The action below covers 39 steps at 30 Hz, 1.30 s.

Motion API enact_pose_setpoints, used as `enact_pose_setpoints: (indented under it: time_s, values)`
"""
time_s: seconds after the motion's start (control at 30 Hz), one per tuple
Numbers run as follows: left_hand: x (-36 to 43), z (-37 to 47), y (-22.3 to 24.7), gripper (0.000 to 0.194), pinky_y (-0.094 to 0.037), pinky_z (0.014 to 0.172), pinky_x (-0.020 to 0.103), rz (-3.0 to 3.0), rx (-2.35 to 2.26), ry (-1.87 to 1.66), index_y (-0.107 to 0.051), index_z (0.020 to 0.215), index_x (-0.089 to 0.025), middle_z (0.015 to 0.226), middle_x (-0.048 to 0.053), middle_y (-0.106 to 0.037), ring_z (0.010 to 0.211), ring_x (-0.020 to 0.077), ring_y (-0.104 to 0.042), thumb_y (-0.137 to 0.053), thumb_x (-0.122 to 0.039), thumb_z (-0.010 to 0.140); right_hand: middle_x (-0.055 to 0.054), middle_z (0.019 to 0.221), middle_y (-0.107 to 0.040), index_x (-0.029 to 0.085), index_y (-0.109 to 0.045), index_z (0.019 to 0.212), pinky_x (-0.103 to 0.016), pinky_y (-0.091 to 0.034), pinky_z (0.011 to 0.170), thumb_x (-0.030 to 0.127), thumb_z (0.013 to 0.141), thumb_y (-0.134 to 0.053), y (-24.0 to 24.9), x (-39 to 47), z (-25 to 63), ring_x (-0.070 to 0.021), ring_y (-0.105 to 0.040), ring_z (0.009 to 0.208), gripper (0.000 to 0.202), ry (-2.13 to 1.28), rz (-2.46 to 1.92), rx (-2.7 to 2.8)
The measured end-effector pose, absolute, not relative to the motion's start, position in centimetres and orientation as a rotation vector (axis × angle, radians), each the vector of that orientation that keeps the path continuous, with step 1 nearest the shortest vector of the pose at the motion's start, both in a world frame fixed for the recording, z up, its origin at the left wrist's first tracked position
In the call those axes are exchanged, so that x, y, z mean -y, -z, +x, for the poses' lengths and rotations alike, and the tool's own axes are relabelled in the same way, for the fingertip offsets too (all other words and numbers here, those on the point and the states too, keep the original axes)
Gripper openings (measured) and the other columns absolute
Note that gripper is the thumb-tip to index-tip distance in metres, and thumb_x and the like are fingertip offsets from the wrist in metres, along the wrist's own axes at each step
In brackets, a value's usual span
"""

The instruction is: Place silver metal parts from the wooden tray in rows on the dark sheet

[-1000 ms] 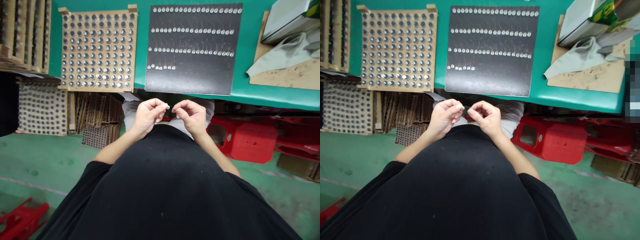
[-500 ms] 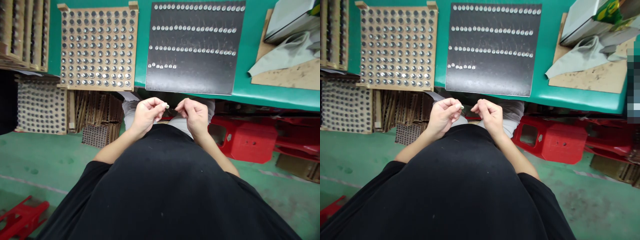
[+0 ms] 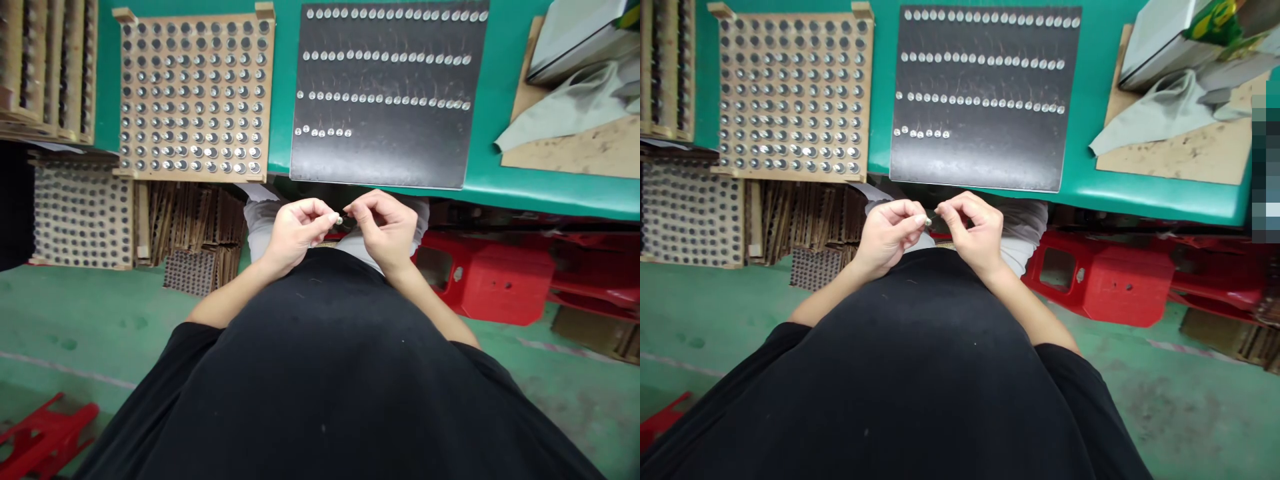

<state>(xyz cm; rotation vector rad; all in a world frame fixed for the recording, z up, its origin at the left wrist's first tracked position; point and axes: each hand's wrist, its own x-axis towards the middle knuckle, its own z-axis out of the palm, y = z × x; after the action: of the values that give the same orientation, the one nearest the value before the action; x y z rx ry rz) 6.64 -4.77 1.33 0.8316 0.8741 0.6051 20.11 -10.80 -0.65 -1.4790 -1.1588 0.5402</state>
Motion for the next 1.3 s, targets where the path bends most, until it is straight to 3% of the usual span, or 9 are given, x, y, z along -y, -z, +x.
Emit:
enact_pose_setpoints:
  time_s: [0.13, 0.23, 0.37, 0.5, 0.77, 0.9, 1.0, 1.17, 1.3]
  values:
    - [4.8, 6.6, -1.3, 0.038, -0.025, 0.036, 0.016, 0.825, -0.883, -0.614, -0.056, 0.058, -0.013, 0.050, -0.006, -0.050, 0.038, 0.0005, -0.036, -0.087, -0.036, 0.055, -0.005, 0.097, -0.067, 0.023, -0.069, 0.106, -0.032, -0.055, 0.066, 0.035, 0.087, -0.061, 1.2, 11.3, 20.4, -0.0161, -0.063, 0.078, 0.023, -0.491, -1.445, 1.272]
    - [4.8, 6.6, -1.2, 0.038, -0.026, 0.036, 0.016, 0.849, -0.876, -0.617, -0.057, 0.059, -0.013, 0.050, -0.005, -0.051, 0.038, 0.0005, -0.036, -0.086, -0.038, 0.056, -0.007, 0.112, -0.061, 0.027, -0.070, 0.106, -0.038, -0.057, 0.072, 0.042, 0.080, -0.070, 1.4, 11.5, 20.6, -0.0224, -0.061, 0.098, 0.030, -0.439, -1.464, 1.385]
    - [4.8, 6.8, -1.2, 0.038, -0.027, 0.037, 0.016, 0.861, -0.882, -0.625, -0.057, 0.059, -0.013, 0.049, -0.006, -0.050, 0.038, 0.0005, -0.036, -0.086, -0.038, 0.057, -0.004, 0.085, -0.058, 0.025, -0.072, 0.077, -0.039, -0.053, 0.071, 0.041, 0.083, -0.069, 1.3, 11.4, 20.6, -0.0190, -0.059, 0.083, 0.017, -0.335, -1.482, 1.391]
    - [4.9, 6.7, -1.2, 0.038, -0.027, 0.036, 0.016, 0.861, -0.885, -0.646, -0.057, 0.059, -0.013, 0.051, -0.005, -0.052, 0.038, 0.0004, -0.037, -0.086, -0.037, 0.057, -0.001, 0.070, -0.055, 0.022, -0.069, 0.071, -0.035, -0.049, 0.063, 0.034, 0.083, -0.069, 0.9, 11.3, 20.4, -0.0144, -0.054, 0.068, 0.017, -0.310, -1.420, 1.386]
    - [4.8, 6.6, -1.3, 0.038, -0.026, 0.034, 0.015, 0.794, -0.845, -0.577, -0.055, 0.058, -0.014, 0.048, -0.006, -0.049, 0.037, 0.0008, -0.036, -0.086, -0.036, 0.056, -0.002, 0.073, -0.059, 0.021, -0.064, 0.069, -0.036, -0.050, 0.068, 0.034, 0.087, -0.063, 1.0, 11.4, 20.1, -0.0156, -0.057, 0.072, 0.023, -0.401, -1.374, 1.356]
    - [4.8, 6.7, -1.6, 0.039, -0.026, 0.034, 0.015, 0.765, -0.830, -0.594, -0.055, 0.058, -0.013, 0.048, -0.006, -0.050, 0.037, 0.0006, -0.037, -0.087, -0.035, 0.054, -0.004, 0.084, -0.065, 0.022, -0.068, 0.079, -0.036, -0.053, 0.075, 0.046, 0.094, -0.051, 1.5, 11.3, 20.2, -0.0168, -0.063, 0.084, 0.033, -0.629, -1.362, 1.151]
    - [4.9, 6.7, -1.7, 0.042, -0.026, 0.034, 0.015, 0.792, -0.830, -0.592, -0.055, 0.057, -0.013, 0.048, -0.006, -0.049, 0.036, 0.0005, -0.037, -0.088, -0.037, 0.053, -0.005, 0.093, -0.066, 0.023, -0.069, 0.085, -0.032, -0.055, 0.070, 0.056, 0.087, -0.059, 1.4, 11.2, 20.2, -0.0180, -0.064, 0.089, 0.035, -0.790, -1.318, 1.099]
    - [5.0, 6.5, -1.7, 0.042, -0.028, 0.035, 0.016, 0.851, -0.834, -0.593, -0.055, 0.058, -0.014, 0.049, -0.006, -0.050, 0.037, 0.0009, -0.038, -0.087, -0.041, 0.056, -0.001, 0.074, -0.061, 0.021, -0.062, 0.065, -0.034, -0.051, 0.068, 0.041, 0.084, -0.067, 0.4, 11.0, 19.9, -0.0145, -0.059, 0.073, 0.029, -0.604, -1.345, 1.193]
    - [5.1, 6.4, -1.5, 0.042, -0.028, 0.034, 0.017, 0.866, -0.844, -0.587, -0.054, 0.057, -0.014, 0.048, -0.005, -0.049, 0.037, 0.0013, -0.037, -0.086, -0.041, 0.057, -0.001, 0.071, -0.060, 0.021, -0.057, 0.062, -0.036, -0.050, 0.070, 0.036, 0.085, -0.064, 0.2, 11.0, 19.9, -0.0157, -0.058, 0.071, 0.028, -0.412, -1.494, 1.282]
